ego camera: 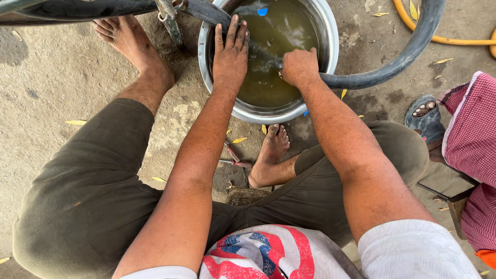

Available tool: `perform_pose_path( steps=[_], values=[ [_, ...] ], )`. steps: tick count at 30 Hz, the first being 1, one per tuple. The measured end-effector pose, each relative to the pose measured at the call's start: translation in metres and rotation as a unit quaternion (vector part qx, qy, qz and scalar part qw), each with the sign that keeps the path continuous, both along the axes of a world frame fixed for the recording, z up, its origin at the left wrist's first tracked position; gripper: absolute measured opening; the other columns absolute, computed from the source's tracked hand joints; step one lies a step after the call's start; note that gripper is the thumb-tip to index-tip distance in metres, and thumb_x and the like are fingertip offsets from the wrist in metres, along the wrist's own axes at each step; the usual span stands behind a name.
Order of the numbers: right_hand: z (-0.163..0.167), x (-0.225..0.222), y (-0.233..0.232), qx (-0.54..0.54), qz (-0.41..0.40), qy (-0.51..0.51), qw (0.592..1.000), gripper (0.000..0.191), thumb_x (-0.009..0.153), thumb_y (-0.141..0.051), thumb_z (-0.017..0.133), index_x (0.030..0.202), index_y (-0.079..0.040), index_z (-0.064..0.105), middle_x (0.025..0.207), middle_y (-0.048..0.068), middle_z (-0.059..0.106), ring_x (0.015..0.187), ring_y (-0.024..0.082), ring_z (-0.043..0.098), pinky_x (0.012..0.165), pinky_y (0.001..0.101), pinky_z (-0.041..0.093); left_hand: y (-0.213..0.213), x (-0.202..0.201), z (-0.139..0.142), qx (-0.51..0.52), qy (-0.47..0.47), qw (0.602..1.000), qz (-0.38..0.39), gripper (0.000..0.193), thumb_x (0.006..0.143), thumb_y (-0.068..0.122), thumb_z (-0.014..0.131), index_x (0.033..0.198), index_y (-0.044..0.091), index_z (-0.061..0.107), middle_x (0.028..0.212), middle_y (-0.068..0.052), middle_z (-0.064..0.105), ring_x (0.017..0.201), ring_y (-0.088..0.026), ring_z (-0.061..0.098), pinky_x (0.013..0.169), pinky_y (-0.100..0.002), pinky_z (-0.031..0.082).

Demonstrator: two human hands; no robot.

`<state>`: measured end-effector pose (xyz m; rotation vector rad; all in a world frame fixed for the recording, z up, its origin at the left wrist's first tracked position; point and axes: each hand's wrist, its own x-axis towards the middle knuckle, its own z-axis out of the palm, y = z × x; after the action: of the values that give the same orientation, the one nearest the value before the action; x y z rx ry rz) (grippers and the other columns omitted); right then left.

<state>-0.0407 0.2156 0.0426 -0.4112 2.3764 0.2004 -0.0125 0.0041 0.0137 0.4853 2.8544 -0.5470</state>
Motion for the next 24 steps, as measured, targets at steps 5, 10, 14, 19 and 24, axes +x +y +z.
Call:
perform_pose_path(
  steps=[5,10,14,19,24],
  values=[
    [0.003,-0.002,-0.005,0.002,-0.009,0.002,1.0,0.032,0.093,-0.037,0.075,0.108,-0.009,0.076,0.101,0.012,0.076,0.098,0.03,0.072,0.101,0.0516,0.045,-0.004,-0.001,0.001,-0.006,0.005,1.0,-0.003,0.06,0.103,0.016,0.051,0.161,0.017,0.038,0.176,-0.004,0.007,0.158,-0.034,-0.008,0.123,-0.065,-0.007],
    [0.004,-0.005,0.0,0.014,0.001,-0.001,1.0,0.039,0.093,-0.043,0.075,0.109,-0.007,0.075,0.096,0.012,0.076,0.098,0.029,0.072,0.101,0.0519,0.044,0.004,-0.007,-0.002,-0.016,-0.006,1.0,-0.005,0.063,0.1,0.015,0.052,0.162,0.018,0.036,0.174,-0.005,0.007,0.157,-0.035,-0.009,0.121,-0.066,-0.007],
    [0.004,-0.008,0.002,0.016,0.001,-0.005,1.0,0.033,0.095,-0.038,0.074,0.107,-0.007,0.076,0.095,0.012,0.076,0.096,0.029,0.073,0.102,0.0518,0.045,0.006,-0.007,-0.002,0.002,0.002,1.0,-0.002,0.064,0.101,0.018,0.051,0.163,0.017,0.036,0.175,-0.006,0.008,0.157,-0.036,-0.01,0.122,-0.067,-0.008],
    [0.006,-0.009,0.008,0.007,0.005,0.012,1.0,0.03,0.093,-0.035,0.075,0.105,-0.008,0.076,0.093,0.013,0.076,0.094,0.03,0.073,0.103,0.0541,0.043,0.01,-0.007,0.001,0.003,0.002,1.0,-0.003,0.063,0.102,0.017,0.052,0.163,0.016,0.036,0.176,-0.006,0.008,0.158,-0.036,-0.01,0.122,-0.066,-0.008],
    [0.007,-0.01,0.01,-0.008,-0.015,0.011,1.0,0.035,0.092,-0.039,0.076,0.106,-0.008,0.076,0.096,0.013,0.076,0.095,0.032,0.072,0.094,0.0501,0.047,0.012,-0.012,0.005,-0.003,-0.015,1.0,-0.009,0.064,0.1,0.016,0.052,0.162,0.015,0.036,0.174,-0.007,0.008,0.156,-0.037,-0.01,0.121,-0.067,-0.007]
  ],
)
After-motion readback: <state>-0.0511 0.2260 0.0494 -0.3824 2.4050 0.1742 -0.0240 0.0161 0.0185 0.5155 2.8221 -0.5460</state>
